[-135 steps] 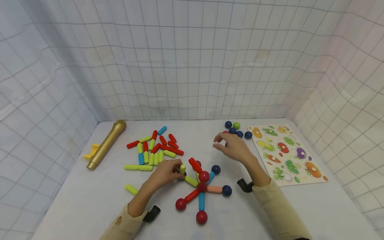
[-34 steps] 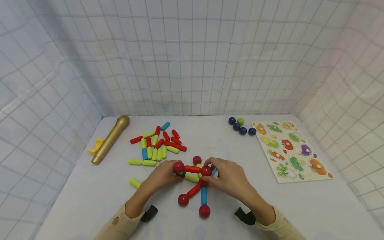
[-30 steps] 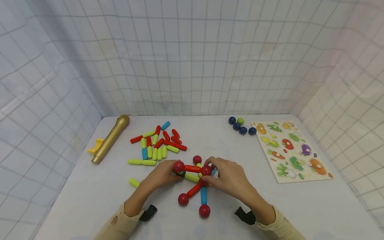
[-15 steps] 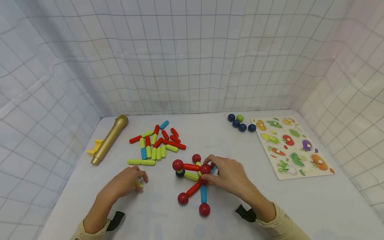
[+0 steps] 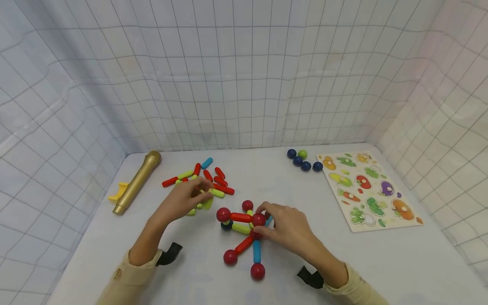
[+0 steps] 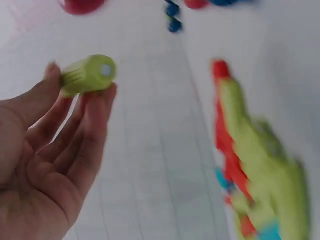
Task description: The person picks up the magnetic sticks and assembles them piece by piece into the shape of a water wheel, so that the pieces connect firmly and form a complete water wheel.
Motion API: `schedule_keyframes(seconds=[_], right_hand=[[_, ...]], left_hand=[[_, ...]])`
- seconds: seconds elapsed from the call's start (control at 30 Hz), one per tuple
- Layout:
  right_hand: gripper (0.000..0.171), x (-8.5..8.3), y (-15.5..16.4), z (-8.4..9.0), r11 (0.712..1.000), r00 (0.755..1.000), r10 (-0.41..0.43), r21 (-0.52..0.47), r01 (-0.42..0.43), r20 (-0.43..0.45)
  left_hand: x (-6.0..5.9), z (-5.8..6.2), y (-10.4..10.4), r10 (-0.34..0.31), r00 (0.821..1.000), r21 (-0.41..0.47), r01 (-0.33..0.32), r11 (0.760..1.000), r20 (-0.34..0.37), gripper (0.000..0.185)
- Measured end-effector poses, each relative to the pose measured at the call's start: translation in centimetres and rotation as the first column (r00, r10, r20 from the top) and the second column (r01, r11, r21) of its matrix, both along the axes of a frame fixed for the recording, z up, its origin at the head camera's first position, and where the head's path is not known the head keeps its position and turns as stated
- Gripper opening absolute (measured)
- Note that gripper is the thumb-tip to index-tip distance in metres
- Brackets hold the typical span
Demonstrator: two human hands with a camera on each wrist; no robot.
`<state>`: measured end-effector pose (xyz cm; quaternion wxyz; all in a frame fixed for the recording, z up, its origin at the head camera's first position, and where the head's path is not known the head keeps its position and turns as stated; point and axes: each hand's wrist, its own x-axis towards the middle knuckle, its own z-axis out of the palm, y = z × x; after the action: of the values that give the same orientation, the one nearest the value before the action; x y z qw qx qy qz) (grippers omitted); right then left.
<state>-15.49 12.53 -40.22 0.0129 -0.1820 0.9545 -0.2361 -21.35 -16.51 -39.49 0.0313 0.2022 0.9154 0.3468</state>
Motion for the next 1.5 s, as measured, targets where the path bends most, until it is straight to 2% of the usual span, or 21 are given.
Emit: schedule_keyframes(seconds=[0.1,0.17,0.27,0.37,0.53,0.6,0.77,0.83,0.9,0.97,1.0,1.07,1.13,1.2,1.27,1.4,1.5], right_hand=[[0.042,0.1,-0.1,-0.1,1.000,1.000,-0.008,-0.017,0.008,-0.006],[0.043,0.2,-0.2,-0.2,0.999,1.000,-0.019,-0.029,0.019,-0.010],[0.041,0.4,-0.4,-0.3,0.998,0.999,-0.031,-0.046,0.030,-0.012],[0.037,0.5,-0.6,-0.3,0.998,1.000,-0.027,-0.059,0.027,-0.004],[0.037,0.6,-0.8,-0.4,0.998,1.000,-0.027,-0.054,0.027,-0.007],[0.037,0.7,-0.8,-0.5,0.998,0.999,-0.034,-0.052,0.033,-0.016],[0.039,0.8,-0.7,-0.5,0.996,0.997,-0.064,-0.063,0.061,-0.033],[0.039,0.8,-0.5,-0.4,0.995,0.996,-0.078,-0.063,0.074,-0.049],[0.039,0.8,-0.4,-0.3,0.995,0.994,-0.090,-0.056,0.087,-0.066],[0.038,0.7,-0.3,-0.1,0.994,0.991,-0.104,-0.048,0.100,-0.084],[0.038,0.7,-0.2,-0.1,0.993,0.990,-0.110,-0.041,0.106,-0.091],[0.038,0.7,-0.1,0.0,0.993,0.988,-0.117,-0.033,0.115,-0.100],[0.037,0.8,-0.1,-0.1,0.992,0.986,-0.123,-0.027,0.121,-0.111],[0.037,0.9,-0.2,-0.1,0.992,0.986,-0.125,-0.026,0.123,-0.113],[0.037,1.1,-0.3,-0.3,0.992,0.986,-0.122,-0.028,0.120,-0.113],[0.038,1.3,-0.6,-0.6,0.995,0.988,-0.100,-0.035,0.097,-0.120],[0.038,1.4,-0.8,-0.8,0.996,0.989,-0.089,-0.039,0.084,-0.120]], left_hand=[[-0.6,1.3,3.0,-0.036,0.999,0.160,0.035,0.986,0.002,0.034],[-0.7,1.7,4.8,-0.068,0.997,0.210,0.061,0.976,0.026,0.034],[-0.9,1.8,7.0,-0.085,0.996,0.171,0.077,0.982,0.040,0.029],[-1.0,1.4,8.2,-0.094,0.994,0.120,0.086,0.989,0.062,0.025],[-1.4,0.6,8.9,-0.162,0.980,0.093,0.152,0.984,0.111,0.025],[-1.7,0.5,9.1,-0.198,0.974,0.081,0.189,0.979,0.108,0.026],[-2.5,0.8,9.3,-0.255,0.957,0.068,0.248,0.966,0.136,0.029],[-2.8,1.2,8.9,-0.245,0.958,0.071,0.236,0.969,0.148,0.032],[-3.2,1.5,7.7,-0.189,0.974,0.042,0.185,0.982,0.129,0.030],[-3.3,1.7,5.9,-0.095,0.993,-0.049,0.099,0.994,0.073,0.026],[-3.3,1.6,4.8,-0.041,0.998,-0.117,0.046,0.992,0.043,0.023],[-3.1,1.0,2.5,0.049,0.999,-0.264,-0.045,0.964,0.010,0.016],[-2.7,0.0,0.4,0.092,0.996,-0.390,-0.085,0.917,0.001,0.013],[-2.3,-1.4,-1.1,0.108,0.994,-0.464,-0.085,0.882,0.022,0.017],[-2.0,-2.9,-2.2,0.105,0.994,-0.490,-0.077,0.868,0.030,0.022],[-1.4,-5.2,-3.3,0.097,0.995,-0.500,-0.085,0.862,-0.002,0.025],[-1.4,-5.6,-3.6,0.098,0.995,-0.489,-0.086,0.868,-0.001,0.023]])
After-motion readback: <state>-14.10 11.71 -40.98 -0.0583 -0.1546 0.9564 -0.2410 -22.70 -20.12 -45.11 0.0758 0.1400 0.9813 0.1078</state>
